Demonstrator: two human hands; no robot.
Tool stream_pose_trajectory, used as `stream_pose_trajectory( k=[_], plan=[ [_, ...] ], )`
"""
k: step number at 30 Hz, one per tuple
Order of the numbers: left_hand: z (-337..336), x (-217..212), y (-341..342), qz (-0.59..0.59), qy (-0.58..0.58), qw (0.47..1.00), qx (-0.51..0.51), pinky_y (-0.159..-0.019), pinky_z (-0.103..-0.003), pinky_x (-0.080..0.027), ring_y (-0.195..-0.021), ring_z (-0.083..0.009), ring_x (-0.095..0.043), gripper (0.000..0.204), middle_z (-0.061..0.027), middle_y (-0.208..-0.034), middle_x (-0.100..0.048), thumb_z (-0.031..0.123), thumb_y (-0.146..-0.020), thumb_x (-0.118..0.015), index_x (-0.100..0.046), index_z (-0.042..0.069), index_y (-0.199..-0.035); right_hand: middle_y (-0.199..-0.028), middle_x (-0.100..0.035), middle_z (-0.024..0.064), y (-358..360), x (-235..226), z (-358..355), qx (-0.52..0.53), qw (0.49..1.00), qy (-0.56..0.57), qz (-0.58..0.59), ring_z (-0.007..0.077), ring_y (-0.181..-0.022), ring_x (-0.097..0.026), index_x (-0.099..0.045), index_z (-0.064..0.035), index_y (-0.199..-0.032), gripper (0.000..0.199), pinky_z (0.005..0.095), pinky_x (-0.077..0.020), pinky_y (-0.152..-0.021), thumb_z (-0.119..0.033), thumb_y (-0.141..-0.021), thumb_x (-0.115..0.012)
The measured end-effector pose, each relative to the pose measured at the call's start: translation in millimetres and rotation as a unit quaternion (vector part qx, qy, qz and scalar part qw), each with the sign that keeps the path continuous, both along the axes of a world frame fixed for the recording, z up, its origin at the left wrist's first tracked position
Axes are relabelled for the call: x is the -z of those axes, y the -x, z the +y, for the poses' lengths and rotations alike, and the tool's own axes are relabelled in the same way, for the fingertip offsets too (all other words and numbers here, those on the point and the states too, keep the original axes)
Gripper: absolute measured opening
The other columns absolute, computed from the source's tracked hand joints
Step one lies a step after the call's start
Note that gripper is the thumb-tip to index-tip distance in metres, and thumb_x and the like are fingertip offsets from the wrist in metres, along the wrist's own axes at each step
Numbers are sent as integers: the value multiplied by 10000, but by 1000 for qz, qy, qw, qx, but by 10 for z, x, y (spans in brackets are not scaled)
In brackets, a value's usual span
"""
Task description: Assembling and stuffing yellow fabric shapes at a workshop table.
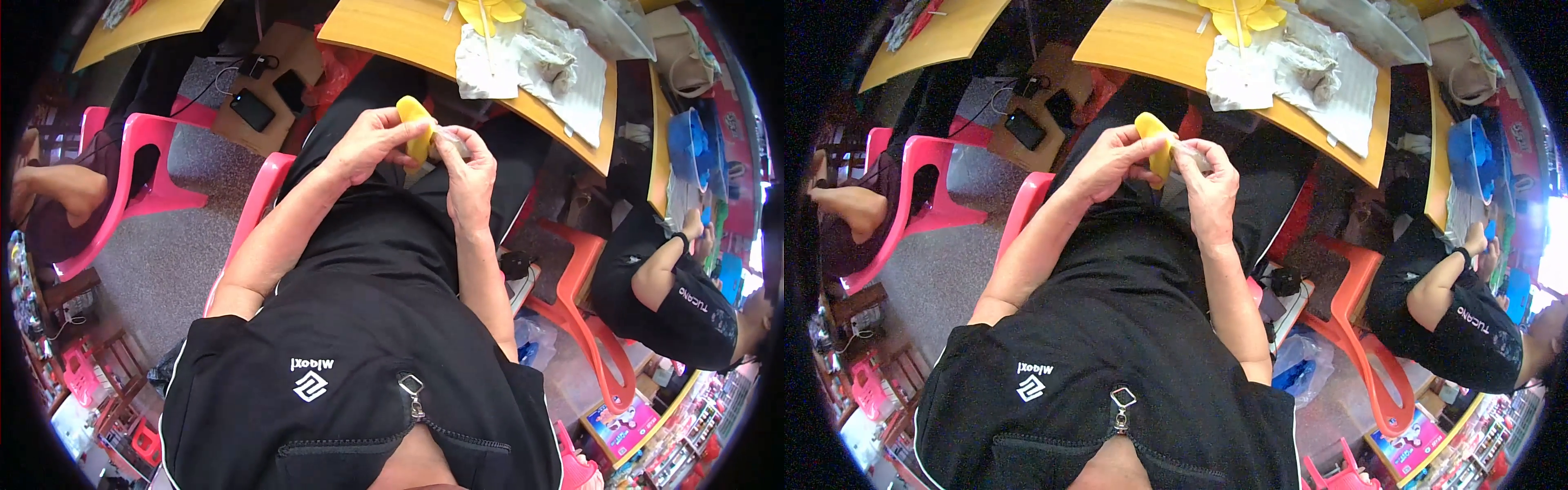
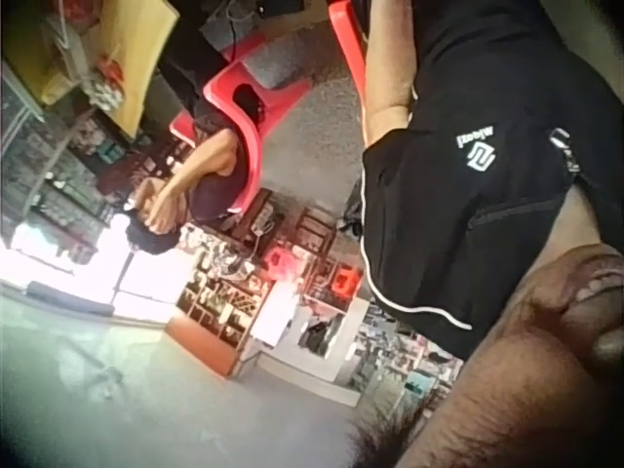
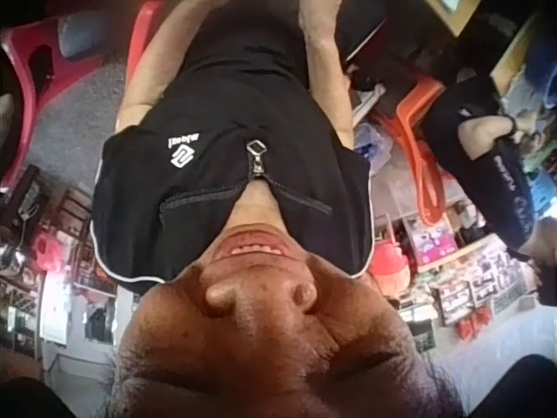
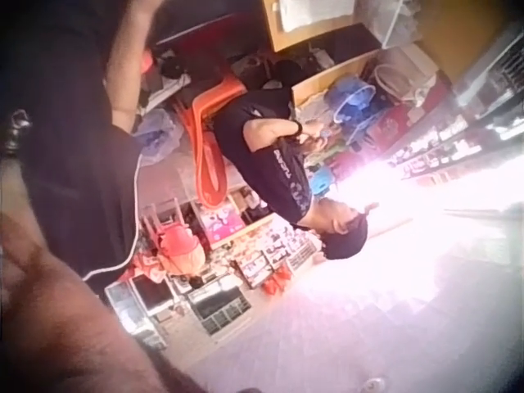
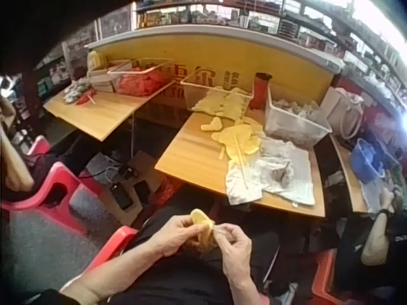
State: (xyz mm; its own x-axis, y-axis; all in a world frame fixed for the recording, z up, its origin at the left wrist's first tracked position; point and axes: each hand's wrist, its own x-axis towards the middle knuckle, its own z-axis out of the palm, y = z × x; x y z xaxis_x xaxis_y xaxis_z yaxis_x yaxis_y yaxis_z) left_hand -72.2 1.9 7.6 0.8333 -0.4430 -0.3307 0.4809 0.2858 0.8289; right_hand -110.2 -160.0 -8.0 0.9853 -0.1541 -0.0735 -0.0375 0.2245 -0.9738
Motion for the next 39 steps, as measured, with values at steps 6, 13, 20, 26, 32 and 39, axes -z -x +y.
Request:
stream_pose_trajectory(
  k=[6,13,20,26,32,39],
  plan=[
    [-157,-22,-7,-57,-40,997,17,-686,-252,-557,-822,-119,-649,264,-55,-965,-663,216,-906,-625,-642,10,-1070,-1028,-587,70,-6,41,-163,-20,990,120,-65,127,-917,-584,-686,-1,-966,172,264,-485,-788,-90,-819,-693],
    [-178,-16,36,-88,-57,994,44,-718,-274,-558,-828,-134,-651,254,-66,-948,-669,165,-877,-661,-641,-9,-1061,-944,-631,47,-20,-23,-204,-29,996,-84,6,117,-834,-600,-671,-20,-996,160,235,-484,-794,-54,-840,-676],
    [-135,-6,58,-51,-46,998,-1,-675,-287,-576,-836,-155,-657,258,-82,-945,-663,168,-860,-683,-637,-11,-1041,-944,-668,94,-16,-133,-151,14,997,-76,-27,117,-837,-629,-516,24,-1070,319,253,-512,-769,-49,-818,-699],
    [-136,-44,38,14,-9,999,-48,-684,-280,-581,-846,-142,-650,242,-75,-978,-655,175,-875,-665,-627,7,-1046,-903,-656,40,-13,-100,-180,-31,999,-44,2,78,-792,-599,-626,1,-999,189,210,-483,-721,-96,-846,-681],
    [-149,-9,24,5,-7,999,-36,-695,-264,-577,-855,-138,-649,224,-60,-973,-658,169,-884,-652,-630,10,-1041,-867,-609,-20,-10,4,-174,-46,981,180,-51,45,-746,-554,-647,-17,-1007,166,190,-469,-700,-89,-859,-670],
    [-189,64,89,12,6,1000,2,-731,-271,-578,-886,-151,-650,246,-79,-1007,-648,151,-883,-652,-610,-10,-1064,-870,-609,51,8,-81,-121,19,991,121,-57,119,-778,-590,-655,-19,-938,154,256,-485,-699,-84,-805,-694]
  ],
)
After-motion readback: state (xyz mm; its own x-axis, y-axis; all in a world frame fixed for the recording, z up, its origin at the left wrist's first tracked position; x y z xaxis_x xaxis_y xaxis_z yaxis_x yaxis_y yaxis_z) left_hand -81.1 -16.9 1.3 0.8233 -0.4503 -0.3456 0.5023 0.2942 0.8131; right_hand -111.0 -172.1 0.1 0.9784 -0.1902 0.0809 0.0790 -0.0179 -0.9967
